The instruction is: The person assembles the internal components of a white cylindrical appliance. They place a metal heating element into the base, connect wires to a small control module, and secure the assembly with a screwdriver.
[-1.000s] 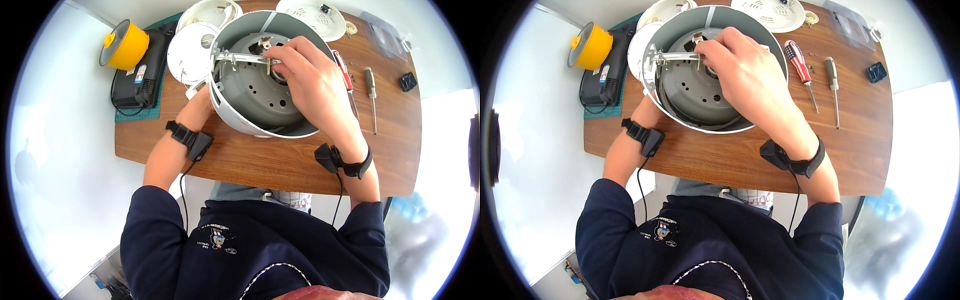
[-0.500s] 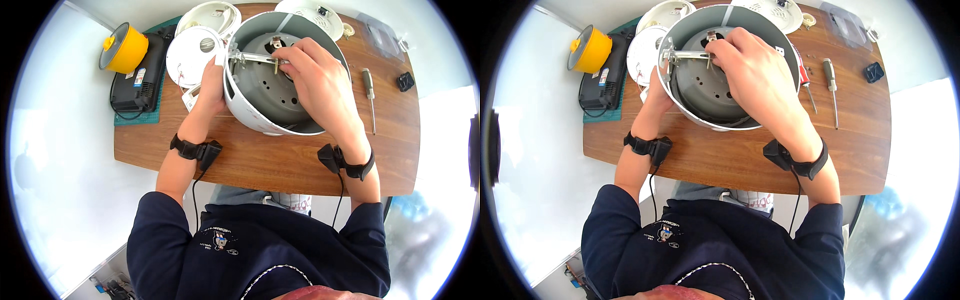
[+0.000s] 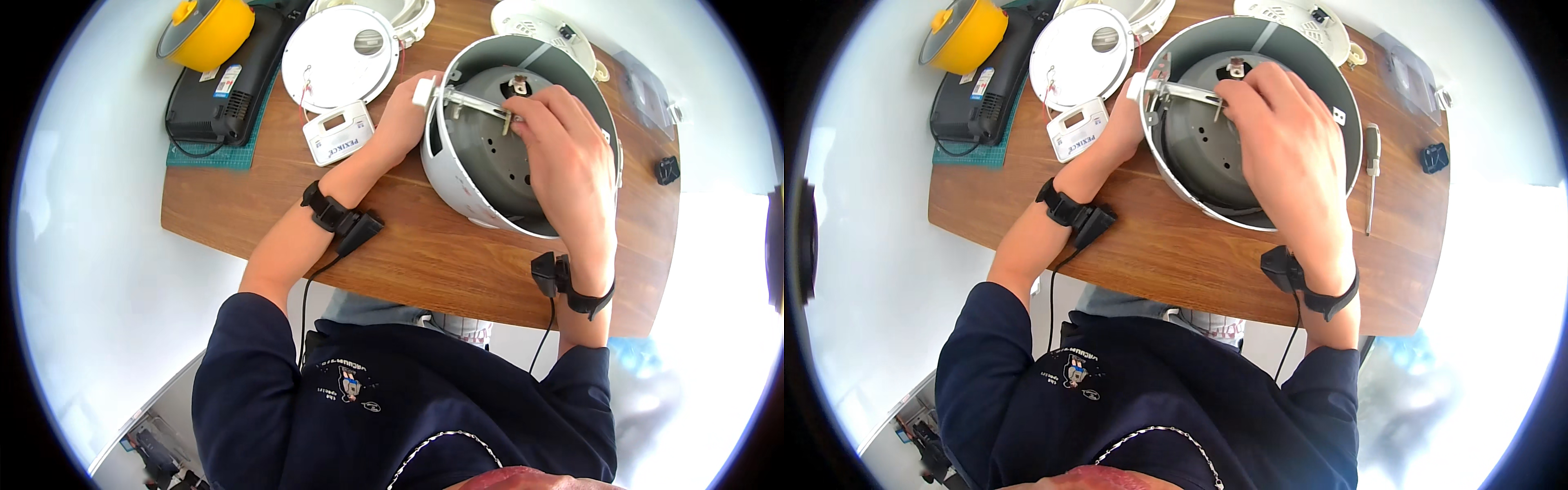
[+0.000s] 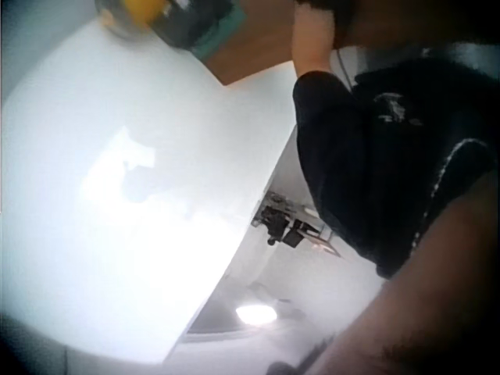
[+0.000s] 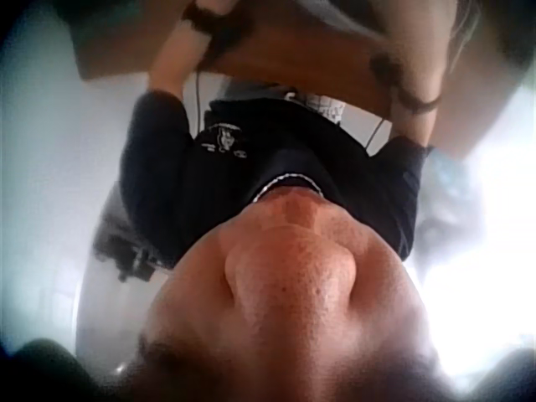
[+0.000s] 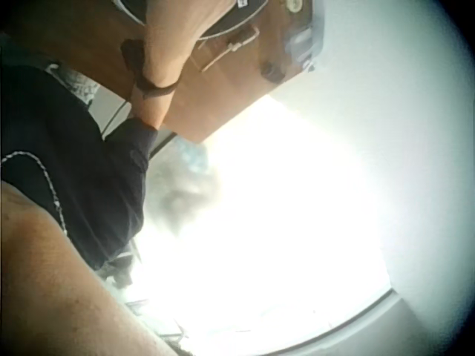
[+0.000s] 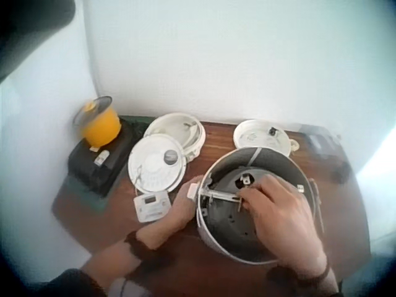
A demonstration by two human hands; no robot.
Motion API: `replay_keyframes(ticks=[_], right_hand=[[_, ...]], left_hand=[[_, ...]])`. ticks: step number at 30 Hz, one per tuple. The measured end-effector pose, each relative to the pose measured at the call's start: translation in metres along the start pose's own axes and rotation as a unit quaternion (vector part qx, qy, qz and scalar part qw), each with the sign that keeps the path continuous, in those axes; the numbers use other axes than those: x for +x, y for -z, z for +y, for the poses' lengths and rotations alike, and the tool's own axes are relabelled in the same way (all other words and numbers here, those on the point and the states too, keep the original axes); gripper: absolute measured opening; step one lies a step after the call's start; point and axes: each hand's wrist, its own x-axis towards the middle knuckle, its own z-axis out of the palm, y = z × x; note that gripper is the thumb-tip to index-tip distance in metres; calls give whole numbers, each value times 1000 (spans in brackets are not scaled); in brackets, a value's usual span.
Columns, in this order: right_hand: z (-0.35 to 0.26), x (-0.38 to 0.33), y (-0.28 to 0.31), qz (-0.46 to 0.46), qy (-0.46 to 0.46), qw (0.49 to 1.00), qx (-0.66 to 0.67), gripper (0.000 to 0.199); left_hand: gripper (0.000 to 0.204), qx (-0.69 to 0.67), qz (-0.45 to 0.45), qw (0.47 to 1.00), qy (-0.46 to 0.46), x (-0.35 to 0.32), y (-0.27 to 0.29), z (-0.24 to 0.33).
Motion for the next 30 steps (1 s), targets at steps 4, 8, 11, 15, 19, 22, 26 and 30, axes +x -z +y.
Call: replay_keyframes(ticks=[4,8,11,15,19,22,26,30], right_hand=[[-2,3,-1,3,1,1000,14,17],[-5,5,1,-18,-66,996,61,16],[-5,5,4,-54,-127,986,94,15],[-6,8,4,-66,-124,985,102,15],[-7,10,2,-64,-110,986,106,15],[-4,9,1,-57,-109,987,104,14],[-2,8,0,-57,-100,988,105,13],[0,6,-1,-53,-96,988,104,13]], left_hand=[[28,77,8,995,-55,10,11,-11],[27,120,19,989,-87,12,12,-14],[33,140,15,988,-64,9,13,-9],[34,227,-4,965,-130,4,21,4],[37,393,-35,899,-189,-6,50,18],[51,557,21,808,-194,-37,69,35],[67,700,73,668,-242,-68,99,34],[79,705,47,688,-164,-83,101,32]])
